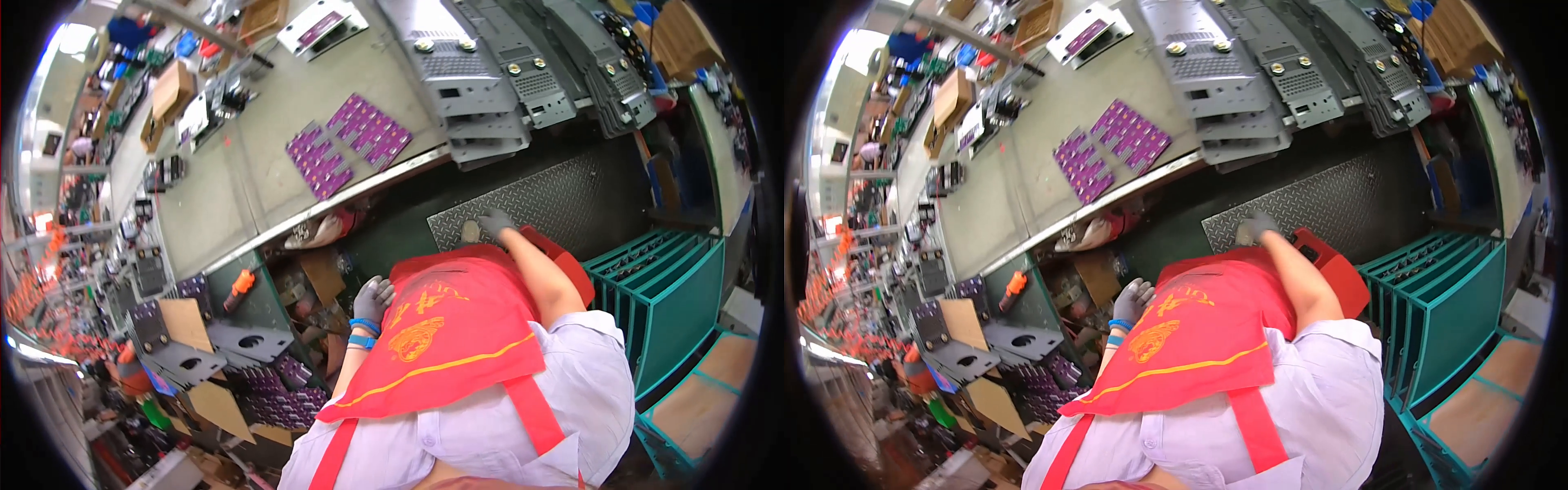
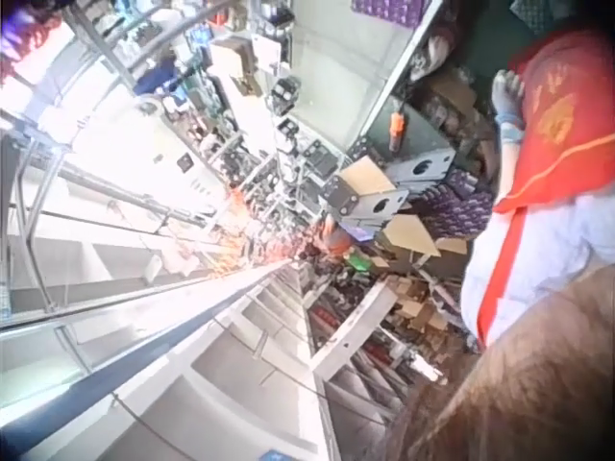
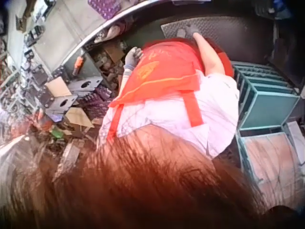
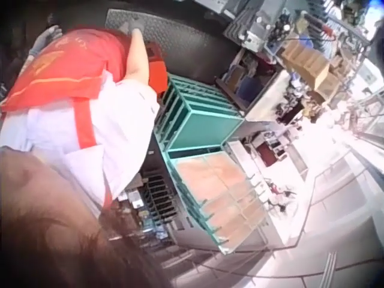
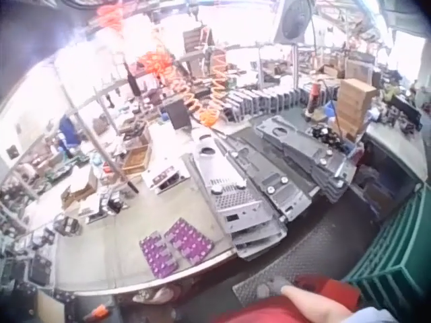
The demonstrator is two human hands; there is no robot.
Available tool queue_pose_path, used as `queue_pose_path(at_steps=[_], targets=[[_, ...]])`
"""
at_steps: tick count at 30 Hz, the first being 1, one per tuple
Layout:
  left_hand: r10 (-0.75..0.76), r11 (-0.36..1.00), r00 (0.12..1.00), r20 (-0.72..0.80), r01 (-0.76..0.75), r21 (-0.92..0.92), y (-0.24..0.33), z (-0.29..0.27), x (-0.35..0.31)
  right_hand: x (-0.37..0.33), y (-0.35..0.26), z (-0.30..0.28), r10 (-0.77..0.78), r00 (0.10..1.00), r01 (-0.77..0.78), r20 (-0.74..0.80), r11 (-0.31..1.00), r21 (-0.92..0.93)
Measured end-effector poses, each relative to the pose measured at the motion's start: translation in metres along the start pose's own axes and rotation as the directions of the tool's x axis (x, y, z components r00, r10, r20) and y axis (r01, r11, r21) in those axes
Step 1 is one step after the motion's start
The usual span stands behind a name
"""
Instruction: Using a power nut runner to assemble metal casings and then organizing electronic circuit boards on a workstation.
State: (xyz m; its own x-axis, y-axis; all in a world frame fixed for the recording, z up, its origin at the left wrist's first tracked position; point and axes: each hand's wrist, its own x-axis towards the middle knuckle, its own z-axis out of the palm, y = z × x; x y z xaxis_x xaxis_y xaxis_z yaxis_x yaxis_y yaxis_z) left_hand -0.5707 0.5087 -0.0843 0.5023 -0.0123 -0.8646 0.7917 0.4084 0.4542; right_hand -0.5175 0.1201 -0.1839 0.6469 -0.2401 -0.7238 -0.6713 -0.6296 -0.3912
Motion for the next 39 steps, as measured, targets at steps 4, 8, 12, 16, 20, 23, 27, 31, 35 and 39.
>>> queue_pose_path(at_steps=[4, 8, 12, 16, 20, 23, 27, 31, 35, 39], targets=[[0.009, 0.973, 0.988, 0.152, -0.043, 0.227, 0.036, 0.074, 0.014, -0.022, 0.162, -0.065, 0.555, 0.795, -0.513, -0.243, 0.83, 0.219], [0.029, 0.911, 0.967, 0.254, -0.13, 0.391, 0.074, 0.136, 0.034, -0.064, 0.281, -0.058, 0.708, 0.666, -0.625, -0.235, 0.702, 0.341], [-0.072, 0.846, 0.969, 0.237, -0.067, 0.529, 0.099, 0.145, 0.078, -0.066, 0.295, -0.009, 0.745, 0.628, -0.591, -0.223, 0.644, 0.487], [-0.091, 0.756, 0.989, 0.118, -0.008, 0.654, 0.106, 0.165, 0.1, -0.051, 0.273, 0.043, 0.703, 0.71, -0.678, 0.046, 0.665, 0.313], [0.099, 0.38, 0.944, 0.315, -0.328, 0.865, 0.109, 0.143, 0.136, -0.009, 0.239, 0.014, 0.712, 0.699, -0.628, -0.062, 0.654, 0.423], [0.117, 0.042, 0.982, 0.146, -0.152, 0.988, 0.09, 0.159, 0.152, 0.037, 0.269, -0.008, 0.698, 0.689, -0.643, -0.197, 0.713, 0.278], [0.087, -0.031, 0.983, 0.163, -0.161, 0.987, 0.062, 0.242, 0.188, 0.101, 0.347, -0.028, 0.708, 0.704, -0.704, -0.049, 0.706, 0.083], [0.011, -0.178, 0.984, 0.176, -0.172, 0.969, 0.052, 0.312, 0.217, 0.078, 0.426, -0.013, 0.708, 0.667, -0.725, 0.233, 0.688, -0.013], [-0.038, -0.279, 0.99, 0.133, -0.138, 0.95, 0.042, 0.323, 0.224, 0.089, 0.425, -0.044, 0.559, 0.771, -0.576, 0.304, 0.816, -0.04], [-0.074, -0.352, 0.996, 0.056, -0.078, 0.933, 0.037, 0.301, 0.2, 0.119, 0.417, -0.015, 0.41, 0.782, -0.584, 0.47, 0.746, 0.32]])
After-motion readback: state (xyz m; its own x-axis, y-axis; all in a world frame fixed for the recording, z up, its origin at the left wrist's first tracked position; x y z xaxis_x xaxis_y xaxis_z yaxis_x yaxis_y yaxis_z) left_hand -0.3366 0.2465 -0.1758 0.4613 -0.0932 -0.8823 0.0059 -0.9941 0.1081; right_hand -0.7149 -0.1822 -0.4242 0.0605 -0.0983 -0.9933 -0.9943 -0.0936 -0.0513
